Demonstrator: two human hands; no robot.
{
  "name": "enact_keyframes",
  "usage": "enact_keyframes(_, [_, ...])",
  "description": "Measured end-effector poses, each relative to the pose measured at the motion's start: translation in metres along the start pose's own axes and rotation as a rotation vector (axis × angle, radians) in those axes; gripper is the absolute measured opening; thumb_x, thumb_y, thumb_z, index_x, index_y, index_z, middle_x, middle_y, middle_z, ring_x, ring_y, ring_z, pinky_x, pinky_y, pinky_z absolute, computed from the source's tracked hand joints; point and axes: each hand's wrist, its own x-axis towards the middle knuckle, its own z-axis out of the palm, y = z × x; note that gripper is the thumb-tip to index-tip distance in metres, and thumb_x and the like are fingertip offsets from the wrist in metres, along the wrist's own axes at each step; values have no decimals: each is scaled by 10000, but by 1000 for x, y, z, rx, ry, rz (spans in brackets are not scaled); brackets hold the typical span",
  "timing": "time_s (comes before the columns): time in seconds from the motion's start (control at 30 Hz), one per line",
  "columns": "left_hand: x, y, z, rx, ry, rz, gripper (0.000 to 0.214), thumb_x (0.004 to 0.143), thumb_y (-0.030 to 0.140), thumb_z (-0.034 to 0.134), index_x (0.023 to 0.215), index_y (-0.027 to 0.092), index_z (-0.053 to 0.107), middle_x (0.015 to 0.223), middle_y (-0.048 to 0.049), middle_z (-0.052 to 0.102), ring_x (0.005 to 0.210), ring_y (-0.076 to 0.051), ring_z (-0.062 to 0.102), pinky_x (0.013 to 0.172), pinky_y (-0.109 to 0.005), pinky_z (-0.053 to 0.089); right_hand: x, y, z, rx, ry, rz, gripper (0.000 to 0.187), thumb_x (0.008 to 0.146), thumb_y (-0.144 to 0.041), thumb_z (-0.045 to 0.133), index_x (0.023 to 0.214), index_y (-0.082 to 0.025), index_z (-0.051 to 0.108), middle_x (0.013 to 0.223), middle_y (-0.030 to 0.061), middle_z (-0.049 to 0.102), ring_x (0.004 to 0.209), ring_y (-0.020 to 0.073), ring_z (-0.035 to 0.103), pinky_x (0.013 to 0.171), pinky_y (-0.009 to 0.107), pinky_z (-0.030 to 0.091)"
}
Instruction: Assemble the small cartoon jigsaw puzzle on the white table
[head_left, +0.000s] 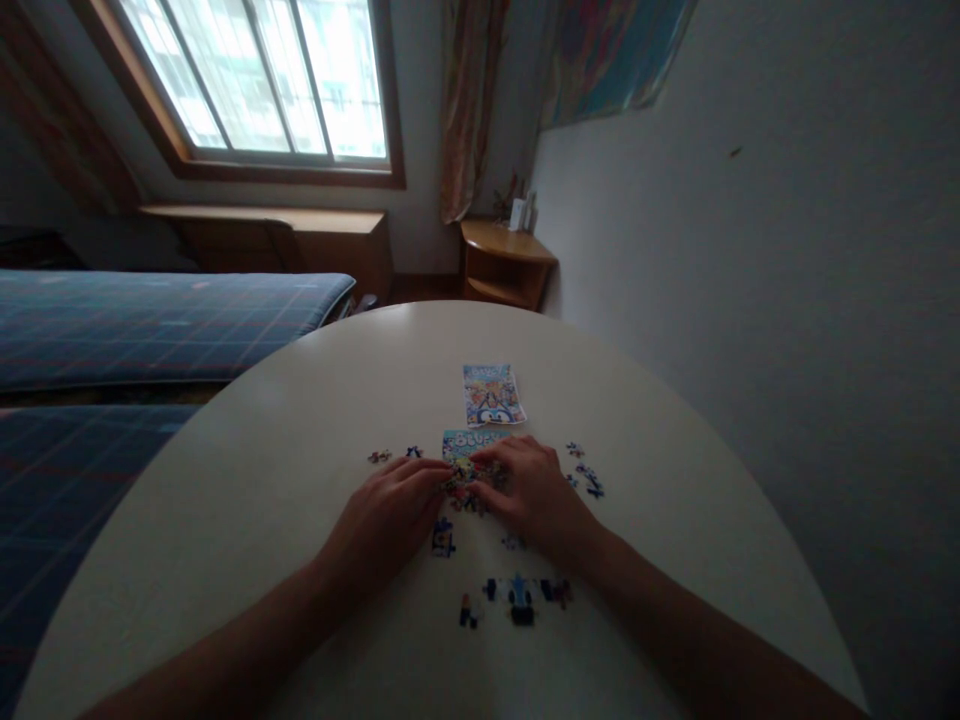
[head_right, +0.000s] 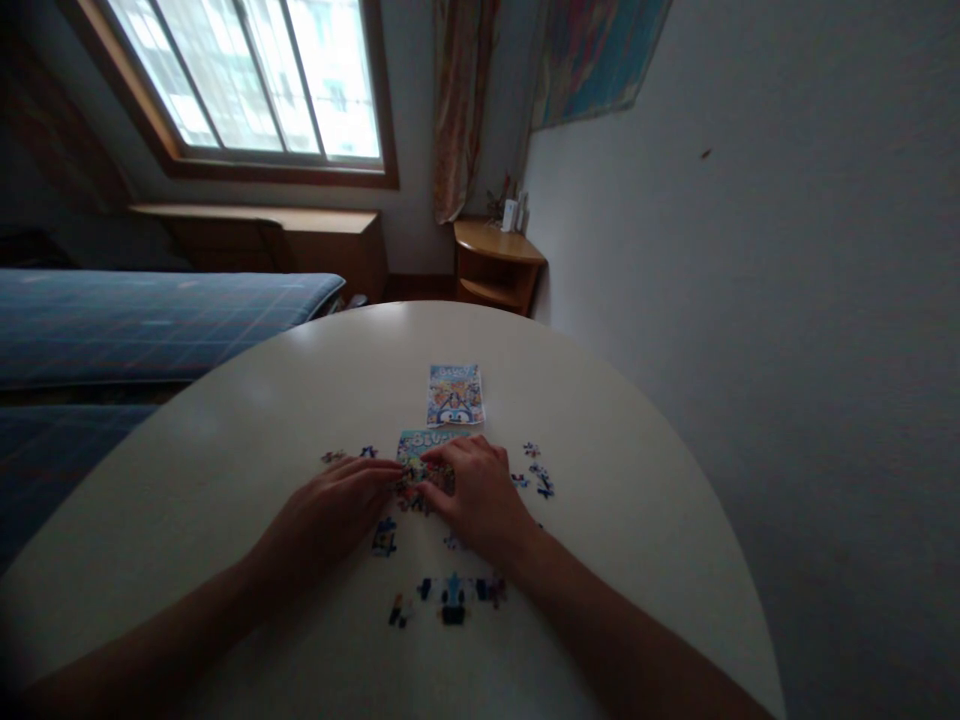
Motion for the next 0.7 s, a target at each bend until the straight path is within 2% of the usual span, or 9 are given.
enact_keyframes(0.1, [0, 2, 0, -6, -19, 39, 307, 971, 184, 488, 1254, 218, 602, 1256, -70, 672, 1122, -241, 623, 987, -441, 515, -4, 1, -3, -39, -22, -20, 213, 843, -233, 701, 1056, -235, 710, 1090, 51, 715, 1088, 248, 602, 950, 433, 371])
enact_keyframes(0.2, [1, 4, -1, 4, -35, 81, 358, 975, 166, 457, 1313, 197, 571, 1314, -92, 637, 1184, -256, 583, 1028, -479, 481, -7, 2, -3, -75, -32, -52, 228, 857, -196, 665, 1078, -232, 707, 1104, 54, 708, 1087, 241, 596, 951, 421, 373])
enact_keyframes(0.5, [2, 2, -2, -6, -57, 102, 301, 968, 154, 474, 1207, 220, 644, 1256, -66, 673, 1154, -238, 598, 1033, -462, 466, -8, 5, 1, -98, -26, -92, 209, 866, -205, 662, 1062, -249, 719, 1114, 44, 690, 1075, 233, 584, 942, 415, 373])
enact_keyframes(0.7, [4, 5, -7, 4, -52, 84, 242, 983, 180, 466, 1101, 214, 675, 1153, -56, 715, 1057, -227, 643, 966, -443, 503, -9, 2, 0, -110, -31, -92, 197, 871, -214, 657, 1054, -249, 721, 1116, 54, 688, 1073, 240, 583, 934, 422, 380])
